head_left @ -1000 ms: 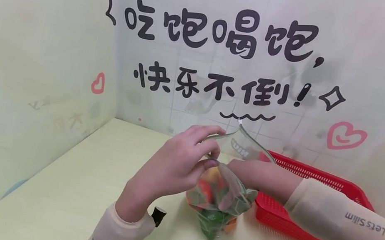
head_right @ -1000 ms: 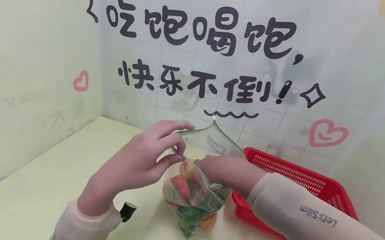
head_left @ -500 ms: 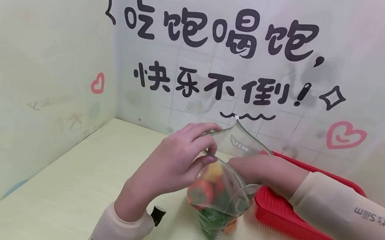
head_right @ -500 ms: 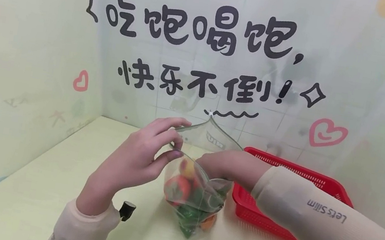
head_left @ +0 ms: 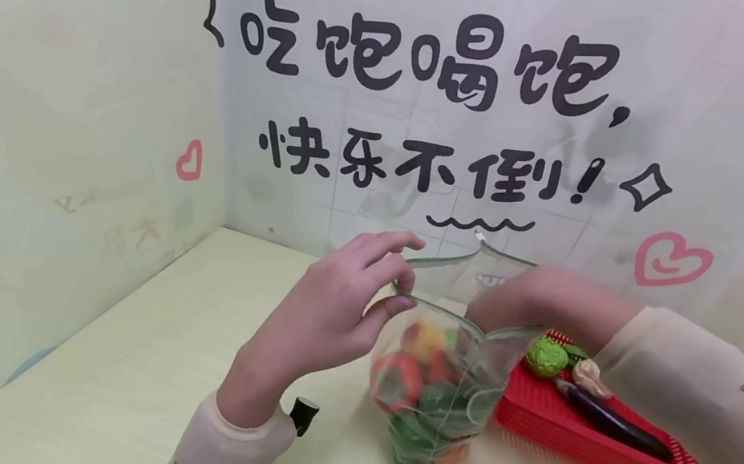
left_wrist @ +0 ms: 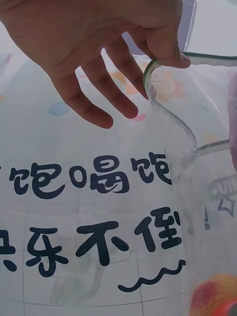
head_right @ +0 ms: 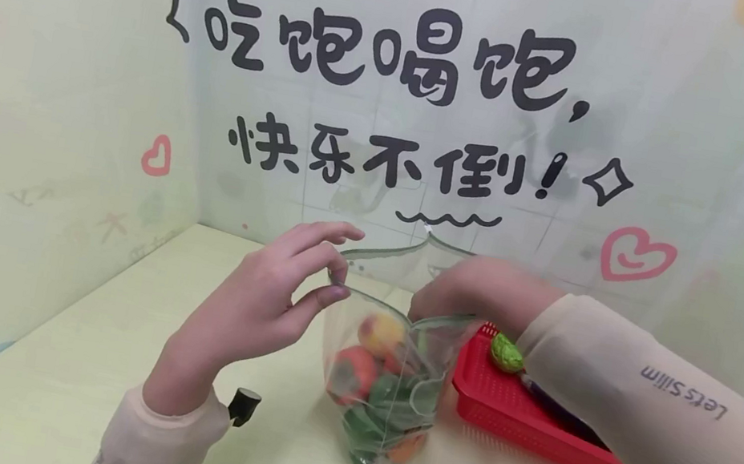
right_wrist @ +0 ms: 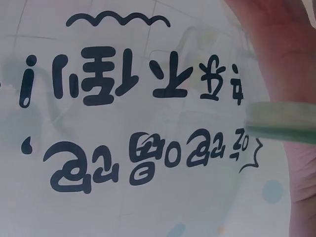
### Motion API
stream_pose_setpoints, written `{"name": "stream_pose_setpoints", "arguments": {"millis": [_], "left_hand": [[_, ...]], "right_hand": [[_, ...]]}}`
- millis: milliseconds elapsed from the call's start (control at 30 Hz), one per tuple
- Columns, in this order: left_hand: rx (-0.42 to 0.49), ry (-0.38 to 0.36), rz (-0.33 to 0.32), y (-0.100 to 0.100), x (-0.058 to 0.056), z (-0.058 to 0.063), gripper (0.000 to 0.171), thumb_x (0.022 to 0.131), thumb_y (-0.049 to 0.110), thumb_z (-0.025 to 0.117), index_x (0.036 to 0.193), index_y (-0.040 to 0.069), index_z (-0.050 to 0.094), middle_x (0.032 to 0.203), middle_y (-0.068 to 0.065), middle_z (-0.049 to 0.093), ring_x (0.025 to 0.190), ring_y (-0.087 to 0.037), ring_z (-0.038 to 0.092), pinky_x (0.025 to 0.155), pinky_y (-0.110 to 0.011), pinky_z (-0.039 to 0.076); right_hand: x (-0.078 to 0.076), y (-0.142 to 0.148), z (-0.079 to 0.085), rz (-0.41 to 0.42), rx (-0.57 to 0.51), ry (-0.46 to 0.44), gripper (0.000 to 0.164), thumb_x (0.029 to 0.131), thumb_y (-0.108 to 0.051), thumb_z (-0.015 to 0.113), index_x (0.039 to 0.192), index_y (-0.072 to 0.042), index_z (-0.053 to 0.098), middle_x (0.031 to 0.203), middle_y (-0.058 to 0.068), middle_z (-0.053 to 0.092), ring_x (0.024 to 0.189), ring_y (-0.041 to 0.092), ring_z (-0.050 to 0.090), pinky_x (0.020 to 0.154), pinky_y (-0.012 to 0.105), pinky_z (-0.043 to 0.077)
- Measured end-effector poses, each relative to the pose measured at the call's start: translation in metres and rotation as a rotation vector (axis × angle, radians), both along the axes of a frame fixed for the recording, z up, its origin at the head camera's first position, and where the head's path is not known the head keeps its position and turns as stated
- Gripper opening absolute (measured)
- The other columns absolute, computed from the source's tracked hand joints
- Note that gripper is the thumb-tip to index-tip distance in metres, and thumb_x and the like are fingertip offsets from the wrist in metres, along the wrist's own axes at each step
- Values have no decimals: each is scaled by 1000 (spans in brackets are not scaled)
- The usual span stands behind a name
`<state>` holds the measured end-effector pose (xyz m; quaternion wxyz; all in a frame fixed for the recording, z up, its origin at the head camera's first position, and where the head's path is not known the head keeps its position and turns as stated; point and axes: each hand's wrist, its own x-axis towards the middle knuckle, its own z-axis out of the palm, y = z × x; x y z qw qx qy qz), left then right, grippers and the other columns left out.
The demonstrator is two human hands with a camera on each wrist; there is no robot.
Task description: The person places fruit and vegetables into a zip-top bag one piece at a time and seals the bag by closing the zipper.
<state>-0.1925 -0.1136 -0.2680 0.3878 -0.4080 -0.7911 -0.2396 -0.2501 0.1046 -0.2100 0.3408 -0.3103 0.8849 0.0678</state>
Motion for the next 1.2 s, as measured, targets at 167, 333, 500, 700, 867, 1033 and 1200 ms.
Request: {"name": "stream_pose_setpoints", "arguments": {"millis": [167, 333, 500, 700, 867, 1033, 1200], "left_hand": [[9, -7, 11, -1, -1, 0, 12, 87, 14, 71, 87, 14, 59, 129, -4, 56, 121, -16, 49, 91, -33, 49], [26, -10, 23, -1, -2, 0, 13, 87, 15, 71, 87, 14, 59, 129, -3, 56, 120, -15, 50, 89, -33, 50], [17, -64, 28, -1, -3, -3, 12, 90, 23, 69, 95, 16, 61, 131, -1, 54, 118, -15, 52, 92, -34, 50], [-3, -159, 50, -3, -5, -5, 11, 98, 26, 58, 106, 19, 60, 135, 3, 50, 107, -12, 57, 79, -33, 54], [14, -147, 49, -5, -8, -3, 9, 98, 22, 57, 104, 17, 62, 127, 2, 56, 103, -9, 60, 79, -29, 53], [57, -113, -1, -6, -7, -2, 6, 96, 17, 60, 98, 14, 64, 117, 1, 62, 106, -8, 58, 84, -27, 52], [74, -122, -18, -6, -8, -5, 5, 95, 16, 62, 96, 13, 65, 114, 0, 63, 104, -8, 59, 83, -27, 52]], "right_hand": [[-6, 5, 10, 106, 49, 85, 60, 67, -38, 84, 120, -25, 59, 104, -6, 57, 97, 16, 50, 90, 38, 46], [-8, 8, 12, 103, 11, 116, 77, 62, -58, 82, 126, -26, 56, 115, -5, 55, 105, 18, 49, 94, 42, 44], [-7, 11, 17, 133, -116, 193, 61, 74, -51, 77, 125, -26, 58, 123, -3, 56, 111, 19, 51, 94, 42, 46], [-5, 24, 48, 141, -443, 352, 23, 89, -30, 69, 111, -26, 66, 98, -10, 67, 87, 8, 63, 74, 30, 56], [-15, 49, 65, 92, -572, 581, 17, 92, -15, 64, 108, -21, 67, 81, -5, 66, 63, 8, 60, 58, 30, 54], [-48, 88, 36, 73, -409, 626, 22, 89, -4, 60, 103, -19, 68, 81, -4, 62, 62, 10, 54, 59, 29, 50], [-73, 137, -24, -14, -189, 444, 26, 77, 4, 64, 95, -14, 68, 80, -1, 61, 69, 13, 53, 60, 28, 52]]}}
